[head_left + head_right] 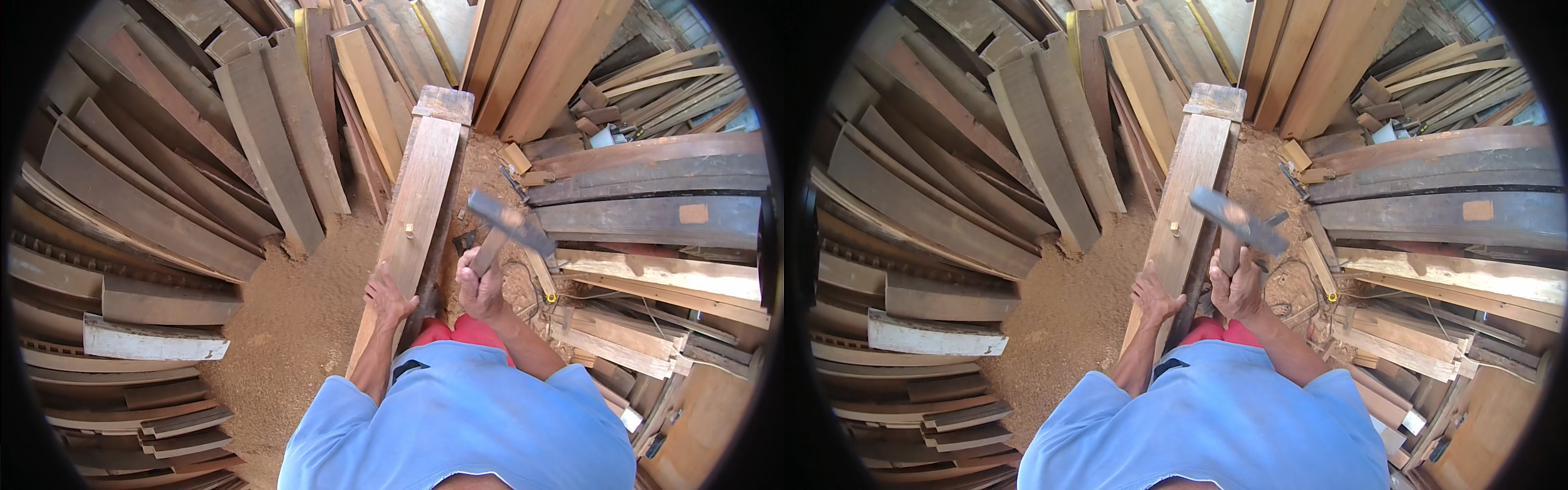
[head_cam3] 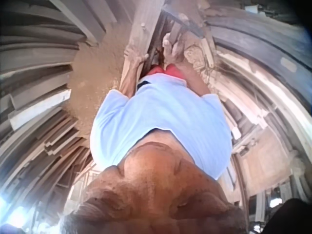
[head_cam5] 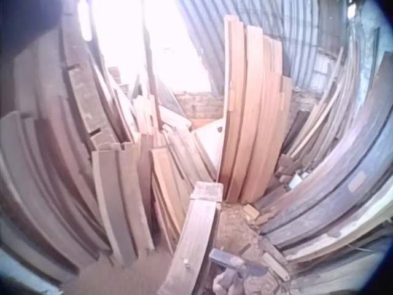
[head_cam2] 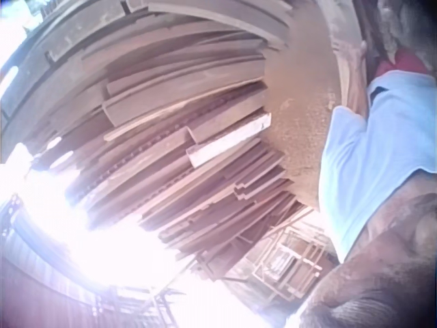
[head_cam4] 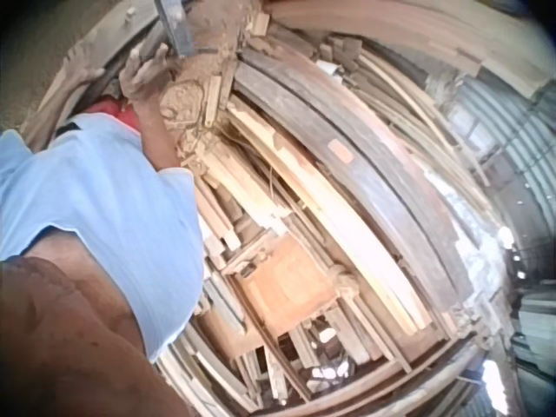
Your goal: The person hammers a wooden peg into a large beam, uses a handsaw to cut the end of the peg, and then uses a power sander on the surface of the wood.
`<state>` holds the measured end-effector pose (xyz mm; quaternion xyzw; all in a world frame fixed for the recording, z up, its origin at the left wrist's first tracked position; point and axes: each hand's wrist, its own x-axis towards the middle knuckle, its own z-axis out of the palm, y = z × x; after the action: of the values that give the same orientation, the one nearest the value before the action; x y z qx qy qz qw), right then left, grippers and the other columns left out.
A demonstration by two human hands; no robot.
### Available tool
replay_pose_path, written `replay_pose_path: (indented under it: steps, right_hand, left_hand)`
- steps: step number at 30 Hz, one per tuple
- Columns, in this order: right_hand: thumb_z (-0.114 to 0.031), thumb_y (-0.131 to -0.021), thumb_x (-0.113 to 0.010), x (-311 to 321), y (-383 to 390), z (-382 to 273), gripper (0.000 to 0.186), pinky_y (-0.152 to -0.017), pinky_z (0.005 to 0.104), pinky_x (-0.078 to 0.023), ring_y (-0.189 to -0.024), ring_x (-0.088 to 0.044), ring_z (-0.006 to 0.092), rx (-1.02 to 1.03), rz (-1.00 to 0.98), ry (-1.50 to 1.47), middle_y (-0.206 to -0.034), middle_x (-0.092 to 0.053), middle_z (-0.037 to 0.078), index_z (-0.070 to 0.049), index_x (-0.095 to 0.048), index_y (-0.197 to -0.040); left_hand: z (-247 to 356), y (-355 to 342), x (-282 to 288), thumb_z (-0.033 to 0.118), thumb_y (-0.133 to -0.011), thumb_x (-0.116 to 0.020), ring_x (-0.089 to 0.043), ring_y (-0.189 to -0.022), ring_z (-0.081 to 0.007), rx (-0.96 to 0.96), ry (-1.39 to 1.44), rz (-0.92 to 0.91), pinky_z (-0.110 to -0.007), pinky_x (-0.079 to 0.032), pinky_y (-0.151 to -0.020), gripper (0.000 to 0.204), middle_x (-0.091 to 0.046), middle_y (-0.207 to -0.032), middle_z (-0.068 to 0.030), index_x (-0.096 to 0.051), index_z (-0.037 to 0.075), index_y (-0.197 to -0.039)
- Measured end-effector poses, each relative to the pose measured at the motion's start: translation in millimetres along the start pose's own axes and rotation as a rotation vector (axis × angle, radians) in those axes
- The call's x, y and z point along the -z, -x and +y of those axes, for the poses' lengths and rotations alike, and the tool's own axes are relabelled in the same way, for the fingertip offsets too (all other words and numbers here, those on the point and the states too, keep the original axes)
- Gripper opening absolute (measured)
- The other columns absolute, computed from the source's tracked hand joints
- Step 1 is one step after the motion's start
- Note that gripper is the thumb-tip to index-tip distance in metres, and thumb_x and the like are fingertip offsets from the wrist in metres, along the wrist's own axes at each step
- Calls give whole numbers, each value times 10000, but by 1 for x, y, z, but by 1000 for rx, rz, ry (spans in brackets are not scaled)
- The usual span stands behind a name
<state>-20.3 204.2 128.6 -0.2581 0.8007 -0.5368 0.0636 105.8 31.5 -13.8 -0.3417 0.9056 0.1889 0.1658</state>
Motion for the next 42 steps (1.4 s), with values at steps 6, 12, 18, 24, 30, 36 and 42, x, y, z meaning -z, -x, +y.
replay_pose_path:
  steps: [6, 12, 18, 24, 30, 36, 42]
  right_hand:
    - [-338, -1013, -592, -8, 5, 48, 369, -717, 609, -526, -839, -680, 524, -389, -421, 500, -834, -679, 327, 17, -518, -1081]
    - [-262, -1023, -612, 15, -26, -51, 317, -638, 495, -510, -706, -659, 471, 56, 17, -12, -782, -630, 224, 33, -524, -1098]
    - [-291, -1007, -599, -15, 27, 61, 348, -657, 582, -520, -777, -668, 519, -337, -431, 522, -905, -664, 336, 37, -529, -1099]
    - [-266, -1012, -587, 4, -2, -30, 329, -653, 571, -521, -801, -675, 512, -49, -89, 134, -884, -673, 301, 48, -543, -1102]
    - [-305, -1008, -607, -14, 27, 65, 333, -688, 601, -520, -809, -675, 508, -385, -487, 559, -830, -662, 304, 18, -525, -1025]
    - [-281, -994, -639, -32, 28, 75, 292, -684, 560, -506, -769, -662, 478, -117, -259, 329, -873, -670, 273, 0, -568, -1031]
    - [-199, -982, -665, -64, 11, 134, 231, -635, 373, -564, -732, -673, 195, -437, -166, -136, -829, -636, 81, 22, -602, -996]
  left_hand:
    - [-6, -6, -2, 428, -611, -921, -376, -1299, -505, -8, 42, 2, -632, -295, -1067, 1355, -311, -1470, -377, -55, 157, -1618]
    - [-13, -4, 5, 406, -619, -922, -348, -1336, -528, 29, 68, -43, -652, -264, -1103, 1344, -289, -1500, -378, -57, 161, -1618]
    - [-13, 0, 3, 413, -619, -921, -372, -1308, -506, 10, 10, 18, -626, -292, -1085, 1321, -305, -1491, -355, -92, 168, -1618]
    - [-12, 6, -2, 428, -616, -924, -380, -1290, -489, 47, 14, -40, -614, -307, -1071, 1352, -312, -1480, -330, -66, 174, -1630]
    - [-7, 0, 2, 454, -612, -916, -386, -1296, -467, 62, 10, -55, -612, -313, -1088, 1333, -339, -1454, -292, -94, 170, -1622]
    - [-13, 10, 0, 497, -611, -902, -403, -1327, -445, 73, -8, 8, -597, -352, -1086, 1320, -379, -1487, -245, -135, 189, -1640]
    - [-48, 12, 20, 551, -677, -883, -321, -1481, -471, 83, 320, -74, -605, -294, -1185, 1309, -328, -1617, -255, -107, 165, -1658]
